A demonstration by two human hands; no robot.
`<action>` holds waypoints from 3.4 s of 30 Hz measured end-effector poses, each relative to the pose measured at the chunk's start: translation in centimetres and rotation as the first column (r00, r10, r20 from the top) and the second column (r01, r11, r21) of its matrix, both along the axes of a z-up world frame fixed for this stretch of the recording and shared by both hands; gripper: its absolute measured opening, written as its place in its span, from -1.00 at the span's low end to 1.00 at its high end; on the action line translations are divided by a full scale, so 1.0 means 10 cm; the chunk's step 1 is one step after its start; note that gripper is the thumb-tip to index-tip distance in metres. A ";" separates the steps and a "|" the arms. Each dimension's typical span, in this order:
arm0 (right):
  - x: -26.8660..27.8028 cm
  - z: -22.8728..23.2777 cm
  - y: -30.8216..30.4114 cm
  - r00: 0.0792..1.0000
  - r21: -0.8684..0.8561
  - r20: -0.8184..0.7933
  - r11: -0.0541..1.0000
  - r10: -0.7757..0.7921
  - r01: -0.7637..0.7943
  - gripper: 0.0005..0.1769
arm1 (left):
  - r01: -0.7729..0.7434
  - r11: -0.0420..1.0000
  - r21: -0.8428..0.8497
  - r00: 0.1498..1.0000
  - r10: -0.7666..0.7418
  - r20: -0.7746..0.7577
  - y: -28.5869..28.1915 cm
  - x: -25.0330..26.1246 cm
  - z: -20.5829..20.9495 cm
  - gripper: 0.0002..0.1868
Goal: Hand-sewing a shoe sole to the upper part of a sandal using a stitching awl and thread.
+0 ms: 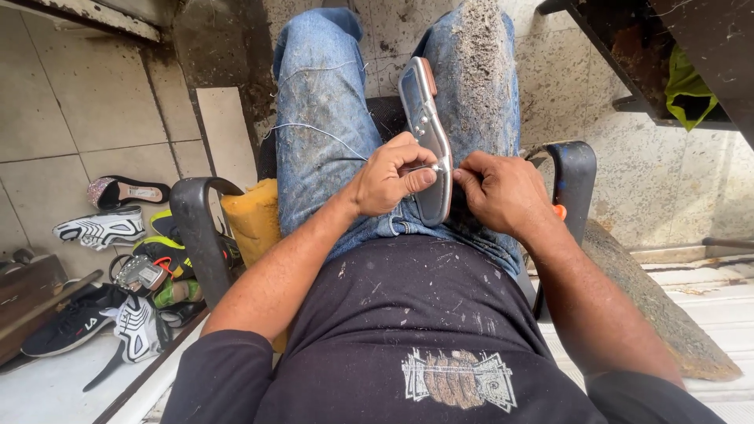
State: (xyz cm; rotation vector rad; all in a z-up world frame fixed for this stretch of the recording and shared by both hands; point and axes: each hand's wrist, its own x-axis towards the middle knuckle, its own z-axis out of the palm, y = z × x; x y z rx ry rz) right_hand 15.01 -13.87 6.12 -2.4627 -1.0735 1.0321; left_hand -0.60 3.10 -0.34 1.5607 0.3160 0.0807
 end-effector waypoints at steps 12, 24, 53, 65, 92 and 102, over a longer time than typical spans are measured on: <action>-0.16 -0.12 -0.02 0.992 -0.130 0.126 0.991 0.011 0.005 -0.76 | -0.015 0.989 -0.148 0.994 -0.001 -0.105 -0.05 -0.11 -0.12 -0.65; 0.04 0.02 0.09 0.976 0.238 0.104 0.948 0.192 -0.212 -0.84 | -0.205 0.970 0.127 0.972 0.187 0.144 -0.19 -0.17 -0.26 -0.56; -0.48 -0.13 -0.24 0.979 0.199 -0.188 0.979 0.074 -0.036 -0.46 | -0.373 0.892 0.255 0.882 0.427 -0.202 0.02 -0.37 -0.13 -0.23; -0.25 -0.53 0.13 0.835 0.698 -0.545 0.509 -0.077 0.503 -0.61 | -0.405 0.889 0.215 0.889 0.437 -0.133 0.05 -0.35 -0.24 -0.26; -0.25 -0.46 0.45 0.143 0.194 -0.979 0.431 0.146 0.881 -0.84 | -0.336 0.897 0.288 0.922 0.376 -0.093 -0.01 -0.24 0.10 -0.22; 0.10 0.22 0.03 0.783 0.260 -0.603 0.965 0.153 0.011 -0.69 | -0.209 0.929 0.306 0.956 0.260 -0.138 -0.01 -0.22 0.17 -0.28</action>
